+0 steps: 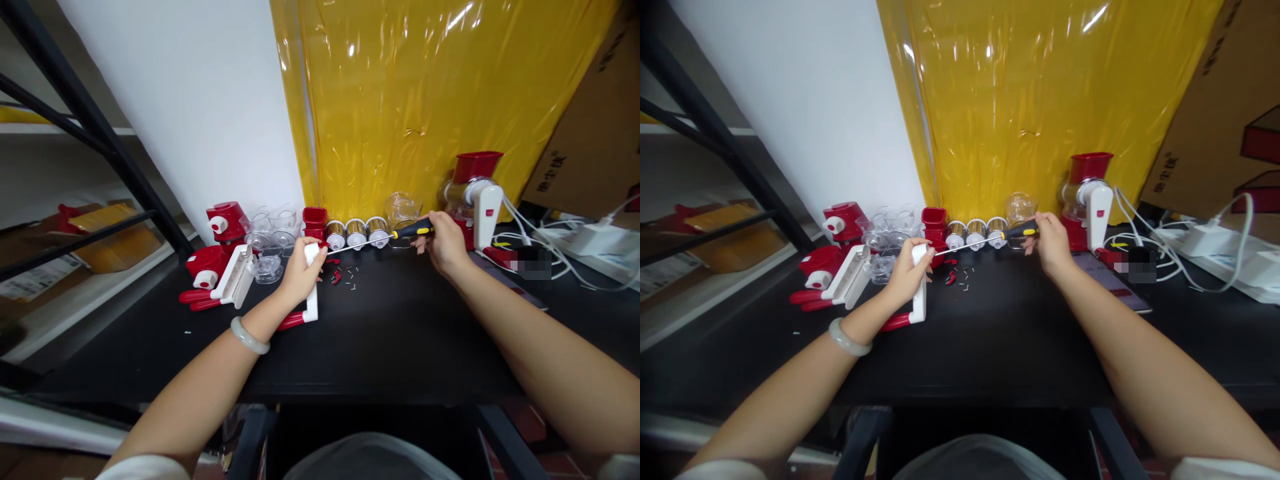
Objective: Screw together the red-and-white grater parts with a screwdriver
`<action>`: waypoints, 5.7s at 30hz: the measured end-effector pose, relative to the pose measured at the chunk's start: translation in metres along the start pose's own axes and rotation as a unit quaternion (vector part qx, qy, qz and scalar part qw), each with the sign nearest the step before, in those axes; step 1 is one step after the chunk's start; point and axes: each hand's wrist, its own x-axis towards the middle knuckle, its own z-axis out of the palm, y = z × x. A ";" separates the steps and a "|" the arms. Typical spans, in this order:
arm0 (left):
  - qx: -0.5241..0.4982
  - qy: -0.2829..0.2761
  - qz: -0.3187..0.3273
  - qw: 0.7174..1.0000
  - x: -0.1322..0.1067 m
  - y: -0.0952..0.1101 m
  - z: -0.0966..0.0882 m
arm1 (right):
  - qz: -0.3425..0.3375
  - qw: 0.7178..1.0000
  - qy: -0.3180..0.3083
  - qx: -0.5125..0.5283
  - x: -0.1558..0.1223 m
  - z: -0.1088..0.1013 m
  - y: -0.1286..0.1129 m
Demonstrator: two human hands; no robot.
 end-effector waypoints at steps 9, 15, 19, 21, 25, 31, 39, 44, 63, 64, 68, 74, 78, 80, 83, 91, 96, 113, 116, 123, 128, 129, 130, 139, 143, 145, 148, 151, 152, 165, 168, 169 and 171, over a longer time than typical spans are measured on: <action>0.004 -0.005 -0.014 1.000 -0.002 0.006 0.000 | 0.031 0.999 0.012 0.001 0.004 -0.002 0.006; -0.017 -0.009 -0.015 1.000 0.000 0.000 -0.001 | 0.041 0.998 -0.014 0.052 0.004 -0.004 0.005; -0.019 -0.011 -0.015 1.000 -0.001 -0.001 -0.001 | 0.008 0.998 -0.020 0.059 0.004 -0.005 0.006; -0.020 -0.012 -0.016 1.000 -0.001 -0.001 -0.001 | 0.000 0.999 -0.013 0.051 0.005 -0.005 0.007; -0.021 -0.012 -0.012 1.000 -0.001 0.000 0.000 | -0.006 1.000 -0.010 0.028 0.007 -0.006 0.010; -0.013 -0.014 -0.007 1.000 -0.002 0.000 -0.001 | -0.011 1.000 -0.011 0.004 0.006 -0.005 0.008; -0.009 -0.018 0.000 1.000 -0.003 0.002 0.000 | -0.017 1.000 0.009 -0.010 0.005 -0.004 0.007; -0.011 -0.020 -0.004 1.000 -0.003 0.001 0.000 | -0.004 1.000 0.022 -0.005 0.004 -0.001 0.004; -0.003 -0.019 -0.012 1.000 -0.003 0.001 -0.001 | 0.026 0.999 0.007 0.021 0.002 -0.001 0.004; -0.003 -0.018 -0.013 1.000 -0.003 0.001 -0.001 | 0.025 0.999 0.006 0.019 0.002 -0.001 0.004; -0.005 -0.018 -0.010 1.000 -0.003 0.000 -0.001 | 0.024 1.000 0.012 0.011 0.003 -0.001 0.005; 0.001 -0.017 -0.006 1.000 -0.003 0.001 -0.001 | 0.009 1.000 0.009 0.011 0.005 -0.002 0.007; -0.001 -0.020 -0.009 1.000 -0.003 0.001 -0.001 | -0.004 1.000 0.003 0.008 0.005 -0.002 0.008; -0.002 -0.018 -0.007 1.000 -0.003 0.001 -0.001 | -0.018 1.000 0.002 0.002 0.005 -0.003 0.009; -0.002 -0.015 -0.005 1.000 -0.004 0.001 -0.001 | -0.031 0.999 0.001 -0.013 0.006 -0.003 0.010; -0.002 -0.014 -0.010 1.000 -0.003 0.002 0.000 | 0.010 1.000 0.001 0.018 0.003 -0.002 0.005; -0.001 -0.014 -0.012 1.000 -0.002 0.001 -0.001 | 0.027 0.999 -0.023 0.029 0.001 -0.003 0.003; 0.004 -0.014 -0.007 1.000 -0.003 0.002 -0.001 | 0.001 1.000 0.003 0.004 0.004 -0.004 0.006; 0.004 -0.015 -0.006 1.000 -0.003 0.001 -0.001 | -0.011 1.000 0.009 -0.001 0.004 -0.003 0.006; 0.015 -0.022 -0.007 1.000 -0.004 0.001 -0.001 | -0.015 0.999 0.027 -0.044 0.005 -0.003 0.008; 0.024 -0.023 -0.004 0.999 -0.004 0.003 -0.001 | 0.031 0.999 0.032 -0.008 0.003 -0.001 0.004; 0.026 -0.022 -0.003 0.999 -0.004 0.003 -0.001 | 0.042 0.999 0.030 0.004 0.003 -0.001 0.003; 0.027 -0.022 -0.002 0.999 -0.004 0.003 0.000 | 0.048 0.998 0.030 0.014 0.002 -0.001 0.003; 0.027 -0.022 0.006 0.999 -0.004 0.002 -0.001 | 0.047 0.999 0.014 0.023 0.003 -0.003 0.004; 0.030 -0.025 0.008 0.999 -0.005 0.003 -0.001 | 0.037 0.999 0.010 0.016 0.004 -0.005 0.007; 0.029 -0.026 0.009 0.999 -0.005 0.003 -0.001 | 0.029 1.000 0.005 0.010 0.004 -0.006 0.007; 0.031 -0.024 0.011 0.999 -0.005 0.004 -0.001 | 0.021 1.000 0.002 0.002 0.004 -0.007 0.007; 0.034 -0.023 0.008 0.999 -0.005 0.005 -0.001 | 0.011 1.000 0.006 0.005 0.005 -0.007 0.008; 0.034 -0.022 0.007 0.999 -0.005 0.005 -0.001 | 0.005 1.000 0.006 0.005 0.005 -0.007 0.008; 0.027 -0.022 -0.002 0.999 -0.004 0.004 0.000 | 0.005 0.999 0.013 -0.030 0.002 -0.005 0.006; 0.027 -0.022 -0.001 0.999 -0.004 0.004 0.000 | 0.026 1.000 0.005 0.001 0.003 -0.005 0.006; 0.028 -0.023 -0.001 0.999 -0.005 0.004 0.000 | 0.034 0.999 0.002 0.011 0.003 -0.005 0.006; 0.029 -0.024 0.000 0.999 -0.005 0.004 -0.001 | 0.037 0.999 -0.003 0.024 0.003 -0.005 0.006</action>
